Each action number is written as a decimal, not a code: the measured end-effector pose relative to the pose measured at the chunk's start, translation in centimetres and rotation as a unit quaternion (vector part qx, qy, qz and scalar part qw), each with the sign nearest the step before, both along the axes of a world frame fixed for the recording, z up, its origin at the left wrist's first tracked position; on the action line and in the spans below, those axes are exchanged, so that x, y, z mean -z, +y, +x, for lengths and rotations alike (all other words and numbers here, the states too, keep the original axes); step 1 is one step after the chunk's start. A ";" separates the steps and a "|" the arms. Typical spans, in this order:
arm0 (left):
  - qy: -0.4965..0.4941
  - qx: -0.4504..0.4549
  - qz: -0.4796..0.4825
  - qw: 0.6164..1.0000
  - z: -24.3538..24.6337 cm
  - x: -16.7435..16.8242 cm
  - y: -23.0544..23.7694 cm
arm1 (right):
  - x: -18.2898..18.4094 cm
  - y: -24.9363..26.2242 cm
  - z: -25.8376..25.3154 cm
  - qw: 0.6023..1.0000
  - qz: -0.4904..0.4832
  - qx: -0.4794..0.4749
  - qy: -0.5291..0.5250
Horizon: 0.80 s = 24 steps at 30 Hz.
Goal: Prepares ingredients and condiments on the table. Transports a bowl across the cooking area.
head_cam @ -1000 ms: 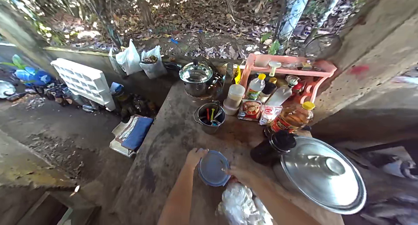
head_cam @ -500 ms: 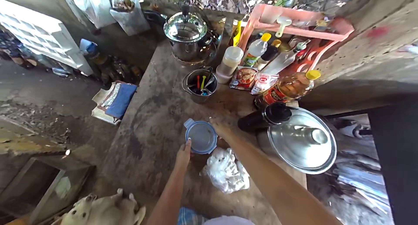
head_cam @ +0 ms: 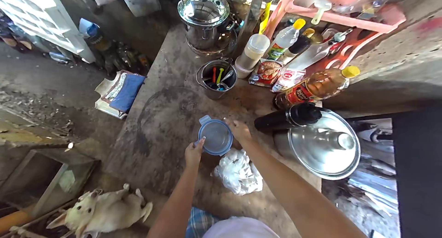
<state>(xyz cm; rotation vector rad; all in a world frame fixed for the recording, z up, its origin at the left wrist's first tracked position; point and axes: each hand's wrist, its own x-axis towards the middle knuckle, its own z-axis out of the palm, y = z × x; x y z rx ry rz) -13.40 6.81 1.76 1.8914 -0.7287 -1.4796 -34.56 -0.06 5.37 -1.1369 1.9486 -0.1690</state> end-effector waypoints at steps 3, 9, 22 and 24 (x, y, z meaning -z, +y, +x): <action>-0.051 0.031 -0.010 0.998 0.6 -1.7 -0.1 | -1.6 0.2 -0.4 0.998 -0.019 -0.053 0.019; -0.121 0.087 -0.049 0.988 4.1 -6.3 -2.3 | -5.4 -0.6 0.9 0.994 -0.044 -0.102 -0.013; -0.143 0.022 -0.099 0.985 7.5 -2.6 -1.9 | -2.7 1.9 3.0 0.986 0.042 -0.132 -0.093; -0.104 -0.038 -0.103 0.988 8.3 -1.2 -1.3 | -2.8 3.4 3.8 0.978 0.090 -0.135 -0.132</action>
